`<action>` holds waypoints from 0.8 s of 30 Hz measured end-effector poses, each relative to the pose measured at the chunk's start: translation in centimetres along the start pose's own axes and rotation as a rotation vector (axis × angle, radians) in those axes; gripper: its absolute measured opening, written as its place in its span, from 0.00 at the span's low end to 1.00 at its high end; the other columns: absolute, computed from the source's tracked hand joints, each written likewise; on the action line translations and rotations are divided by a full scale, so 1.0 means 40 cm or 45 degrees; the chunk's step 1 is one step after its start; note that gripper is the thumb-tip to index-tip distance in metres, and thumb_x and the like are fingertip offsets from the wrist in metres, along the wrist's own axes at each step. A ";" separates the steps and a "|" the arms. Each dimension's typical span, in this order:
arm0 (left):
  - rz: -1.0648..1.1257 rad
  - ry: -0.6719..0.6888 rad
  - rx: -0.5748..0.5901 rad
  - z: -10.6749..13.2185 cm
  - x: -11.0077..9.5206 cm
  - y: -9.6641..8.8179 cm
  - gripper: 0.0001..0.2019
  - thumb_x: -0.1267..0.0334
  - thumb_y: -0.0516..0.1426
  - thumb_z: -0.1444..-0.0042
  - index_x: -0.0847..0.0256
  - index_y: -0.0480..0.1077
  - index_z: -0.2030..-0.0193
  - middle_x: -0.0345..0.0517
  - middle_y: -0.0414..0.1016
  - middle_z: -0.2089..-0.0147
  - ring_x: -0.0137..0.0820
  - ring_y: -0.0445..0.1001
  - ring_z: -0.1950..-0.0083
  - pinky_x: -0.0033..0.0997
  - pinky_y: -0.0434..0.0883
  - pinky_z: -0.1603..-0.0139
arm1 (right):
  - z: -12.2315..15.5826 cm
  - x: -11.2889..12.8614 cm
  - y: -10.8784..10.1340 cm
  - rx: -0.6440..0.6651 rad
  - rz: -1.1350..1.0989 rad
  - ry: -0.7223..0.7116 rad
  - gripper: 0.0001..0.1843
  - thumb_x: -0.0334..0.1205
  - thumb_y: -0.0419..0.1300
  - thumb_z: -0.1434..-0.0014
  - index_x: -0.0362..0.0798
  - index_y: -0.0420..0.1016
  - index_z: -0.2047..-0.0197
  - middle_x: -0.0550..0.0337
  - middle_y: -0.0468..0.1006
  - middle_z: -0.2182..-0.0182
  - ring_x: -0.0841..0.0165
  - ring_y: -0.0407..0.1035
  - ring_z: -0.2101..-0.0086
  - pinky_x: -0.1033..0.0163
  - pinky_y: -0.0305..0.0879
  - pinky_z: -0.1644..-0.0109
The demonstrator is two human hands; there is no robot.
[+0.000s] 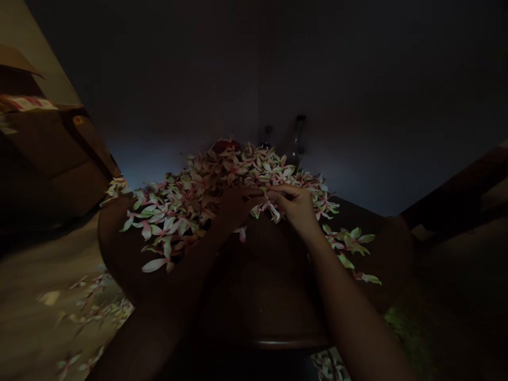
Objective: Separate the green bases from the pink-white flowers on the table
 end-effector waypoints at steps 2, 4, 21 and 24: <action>0.015 -0.001 -0.008 -0.001 0.000 -0.001 0.07 0.59 0.62 0.45 0.55 0.82 0.65 0.40 0.84 0.60 0.33 0.80 0.57 0.30 0.73 0.50 | 0.000 0.001 0.000 0.010 0.012 0.005 0.10 0.48 0.69 0.47 0.53 0.85 0.63 0.60 0.82 0.72 0.69 0.70 0.74 0.62 0.66 0.70; 0.033 -0.009 -0.024 -0.002 0.000 -0.002 0.07 0.59 0.63 0.45 0.55 0.82 0.64 0.40 0.84 0.59 0.34 0.80 0.55 0.31 0.73 0.49 | 0.001 0.003 0.000 0.019 0.016 0.012 0.12 0.48 0.69 0.47 0.53 0.85 0.62 0.59 0.82 0.70 0.69 0.70 0.73 0.61 0.67 0.70; -0.345 0.330 -0.151 0.010 0.005 0.005 0.09 0.56 0.62 0.41 0.55 0.81 0.57 0.45 0.83 0.54 0.35 0.79 0.52 0.36 0.71 0.45 | 0.002 0.001 0.015 0.081 -0.072 -0.021 0.12 0.46 0.68 0.46 0.54 0.84 0.59 0.58 0.82 0.63 0.65 0.75 0.65 0.59 0.73 0.63; -0.436 0.347 -0.141 0.010 0.014 0.012 0.11 0.54 0.61 0.39 0.56 0.80 0.58 0.45 0.83 0.57 0.35 0.79 0.55 0.35 0.71 0.47 | 0.001 -0.001 0.016 0.040 -0.059 -0.055 0.07 0.45 0.68 0.47 0.52 0.84 0.66 0.58 0.82 0.66 0.66 0.74 0.65 0.59 0.72 0.61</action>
Point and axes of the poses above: each hand's wrist, its own z-axis away from the middle knuckle, its own y-axis out of the palm, x = y × z, the point moved 3 cm from there along -z, towards the middle knuckle
